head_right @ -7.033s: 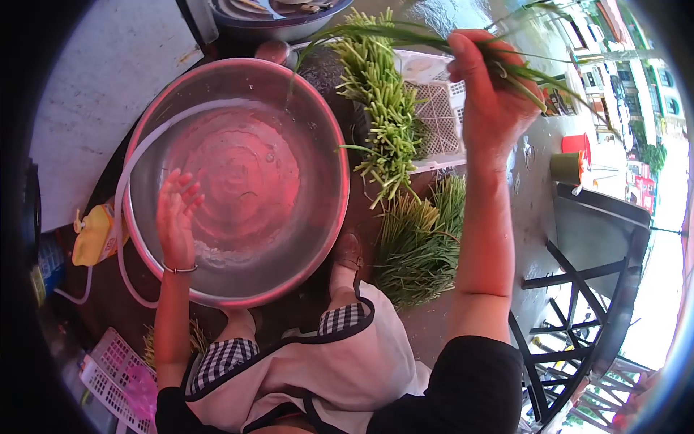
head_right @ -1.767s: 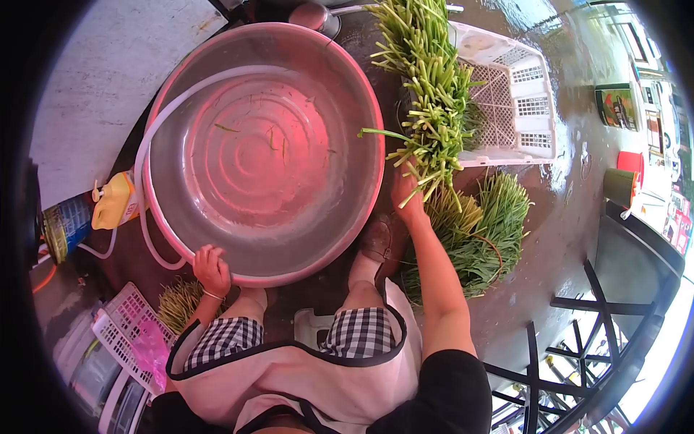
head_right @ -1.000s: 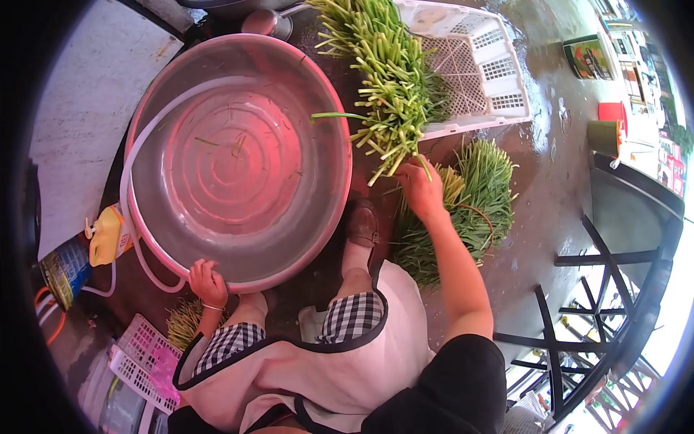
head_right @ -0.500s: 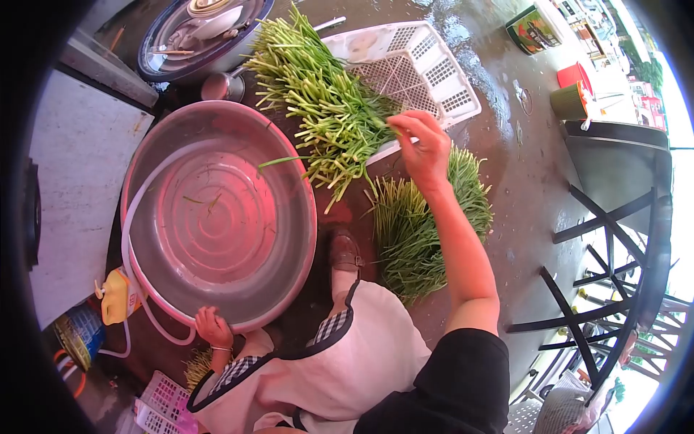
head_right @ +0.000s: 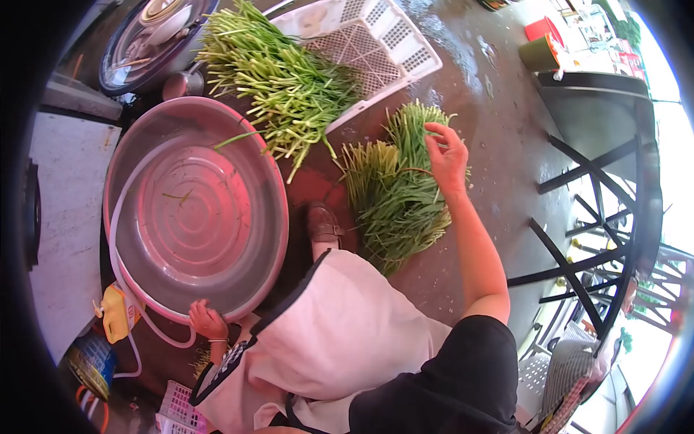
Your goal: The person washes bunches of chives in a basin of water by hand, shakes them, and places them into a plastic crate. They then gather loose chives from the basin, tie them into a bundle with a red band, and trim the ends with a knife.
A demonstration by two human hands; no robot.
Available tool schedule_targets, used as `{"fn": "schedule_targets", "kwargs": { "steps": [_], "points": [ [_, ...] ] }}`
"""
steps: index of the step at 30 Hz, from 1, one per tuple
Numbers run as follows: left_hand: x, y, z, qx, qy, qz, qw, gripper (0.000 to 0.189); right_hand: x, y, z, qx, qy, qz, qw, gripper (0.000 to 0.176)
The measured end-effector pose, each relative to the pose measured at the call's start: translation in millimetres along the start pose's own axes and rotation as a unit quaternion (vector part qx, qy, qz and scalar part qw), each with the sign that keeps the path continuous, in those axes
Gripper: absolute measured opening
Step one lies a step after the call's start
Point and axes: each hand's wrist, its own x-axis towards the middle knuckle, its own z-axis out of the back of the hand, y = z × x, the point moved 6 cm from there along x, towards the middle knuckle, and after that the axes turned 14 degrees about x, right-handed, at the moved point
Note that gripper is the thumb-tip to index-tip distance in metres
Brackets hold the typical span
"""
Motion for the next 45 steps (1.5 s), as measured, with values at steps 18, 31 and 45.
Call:
{"fn": "schedule_targets", "kwargs": {
  "steps": [18,31,45],
  "points": [
    [-15,32,28,-0.157,0.015,0.024,0.987,0.041,-124,-15,21,-0.463,0.379,0.148,0.788,0.137],
    [-127,74,69,-0.118,0.072,0.165,0.977,0.04,-119,-58,-31,-0.354,0.447,0.307,0.762,0.012],
    [-189,72,69,-0.07,0.032,0.155,0.985,0.043,32,1,144,-0.223,0.188,0.241,0.926,0.031]
  ]
}}
